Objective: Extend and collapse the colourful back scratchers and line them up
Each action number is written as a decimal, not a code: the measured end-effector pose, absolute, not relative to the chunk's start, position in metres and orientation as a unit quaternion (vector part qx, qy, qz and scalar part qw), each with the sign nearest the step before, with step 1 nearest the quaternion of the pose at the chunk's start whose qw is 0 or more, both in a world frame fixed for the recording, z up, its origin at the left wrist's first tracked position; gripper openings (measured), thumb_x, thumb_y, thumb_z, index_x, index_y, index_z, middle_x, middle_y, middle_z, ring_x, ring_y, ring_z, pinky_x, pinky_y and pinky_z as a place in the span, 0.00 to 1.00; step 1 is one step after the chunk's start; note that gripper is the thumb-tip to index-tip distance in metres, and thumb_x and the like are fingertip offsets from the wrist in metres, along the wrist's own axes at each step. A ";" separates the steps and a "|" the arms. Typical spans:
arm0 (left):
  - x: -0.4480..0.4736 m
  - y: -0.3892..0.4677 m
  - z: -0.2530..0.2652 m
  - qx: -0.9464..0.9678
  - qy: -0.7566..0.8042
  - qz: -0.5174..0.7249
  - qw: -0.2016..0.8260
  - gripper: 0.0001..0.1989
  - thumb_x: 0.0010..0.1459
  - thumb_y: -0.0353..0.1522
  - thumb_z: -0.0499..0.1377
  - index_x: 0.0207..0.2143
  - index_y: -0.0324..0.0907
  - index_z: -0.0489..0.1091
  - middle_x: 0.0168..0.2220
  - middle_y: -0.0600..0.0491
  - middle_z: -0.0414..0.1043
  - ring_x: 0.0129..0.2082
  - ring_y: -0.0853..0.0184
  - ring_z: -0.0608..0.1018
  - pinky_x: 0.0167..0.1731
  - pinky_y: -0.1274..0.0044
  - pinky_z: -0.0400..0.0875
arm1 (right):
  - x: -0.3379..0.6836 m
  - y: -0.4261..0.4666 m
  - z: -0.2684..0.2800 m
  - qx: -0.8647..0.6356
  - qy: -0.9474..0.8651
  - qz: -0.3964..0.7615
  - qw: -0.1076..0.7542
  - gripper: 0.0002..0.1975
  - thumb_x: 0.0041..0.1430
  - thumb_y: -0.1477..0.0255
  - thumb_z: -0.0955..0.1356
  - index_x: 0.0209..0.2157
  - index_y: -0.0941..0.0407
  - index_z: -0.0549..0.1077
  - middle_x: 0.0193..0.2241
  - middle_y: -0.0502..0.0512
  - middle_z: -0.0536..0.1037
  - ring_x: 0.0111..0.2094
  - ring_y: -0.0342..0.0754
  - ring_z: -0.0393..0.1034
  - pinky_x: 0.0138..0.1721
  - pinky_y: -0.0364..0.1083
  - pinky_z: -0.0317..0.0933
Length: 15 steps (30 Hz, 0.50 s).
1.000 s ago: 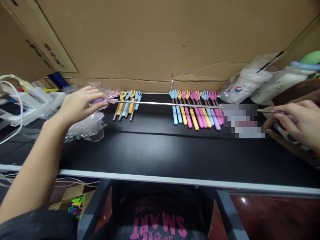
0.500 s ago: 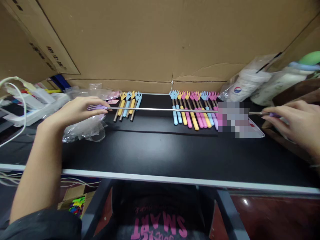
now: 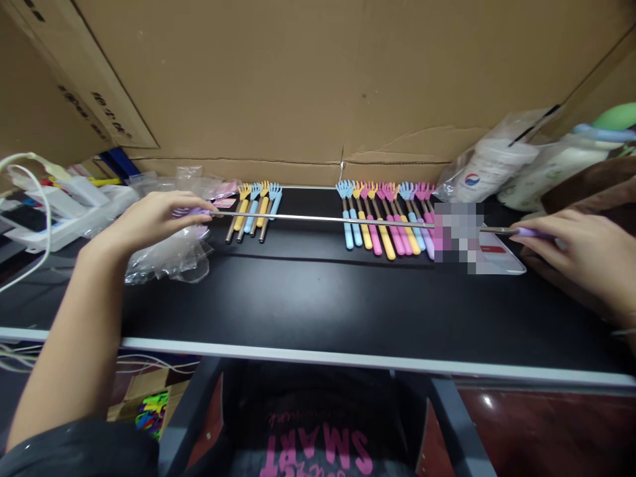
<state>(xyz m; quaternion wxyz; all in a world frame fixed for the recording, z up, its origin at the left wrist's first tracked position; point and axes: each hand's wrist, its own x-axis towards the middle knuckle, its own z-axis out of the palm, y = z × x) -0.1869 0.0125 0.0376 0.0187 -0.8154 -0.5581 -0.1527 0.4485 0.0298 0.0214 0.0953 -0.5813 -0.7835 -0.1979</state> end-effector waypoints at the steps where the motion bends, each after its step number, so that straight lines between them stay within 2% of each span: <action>1: -0.187 0.013 0.038 -0.815 -0.559 -0.150 0.036 0.33 0.55 0.57 0.45 0.42 0.41 0.72 0.40 0.53 0.75 0.37 0.69 0.73 0.38 0.79 0.64 | 0.448 0.030 0.021 -0.586 -0.783 -0.172 0.114 0.27 0.58 0.53 0.61 0.39 0.61 0.78 0.33 0.66 0.76 0.33 0.46 0.66 0.33 0.47 0.55; 3: -0.186 0.013 0.038 -0.817 -0.552 -0.157 0.058 0.33 0.56 0.56 0.44 0.42 0.39 0.72 0.40 0.52 0.75 0.38 0.69 0.73 0.39 0.78 0.64 | 0.444 0.030 0.019 -0.592 -0.783 -0.123 0.149 0.31 0.56 0.48 0.60 0.40 0.61 0.77 0.35 0.65 0.77 0.34 0.46 0.68 0.33 0.47 0.57; 5: -0.180 0.013 0.038 -0.827 -0.531 -0.177 0.055 0.32 0.58 0.55 0.44 0.44 0.39 0.72 0.42 0.52 0.75 0.39 0.69 0.73 0.42 0.77 0.65 | 0.436 0.029 0.017 -0.588 -0.786 -0.091 0.165 0.32 0.56 0.48 0.59 0.40 0.62 0.76 0.37 0.65 0.77 0.34 0.46 0.70 0.35 0.45 0.58; 11: -0.144 0.012 0.034 -0.838 -0.487 -0.237 0.064 0.28 0.59 0.54 0.47 0.41 0.42 0.74 0.43 0.51 0.76 0.43 0.62 0.75 0.45 0.71 0.67 | 0.395 0.024 0.017 -0.556 -0.810 -0.115 0.150 0.18 0.58 0.60 0.64 0.40 0.57 0.76 0.37 0.61 0.79 0.33 0.46 0.71 0.33 0.44 0.58; 15: -0.119 0.011 0.027 -0.846 -0.469 -0.248 0.051 0.23 0.61 0.50 0.49 0.39 0.45 0.75 0.39 0.53 0.78 0.38 0.63 0.77 0.39 0.75 0.67 | 0.367 0.019 0.022 -0.494 -0.843 -0.103 0.186 0.17 0.60 0.61 0.62 0.40 0.57 0.75 0.38 0.60 0.79 0.36 0.47 0.73 0.37 0.42 0.60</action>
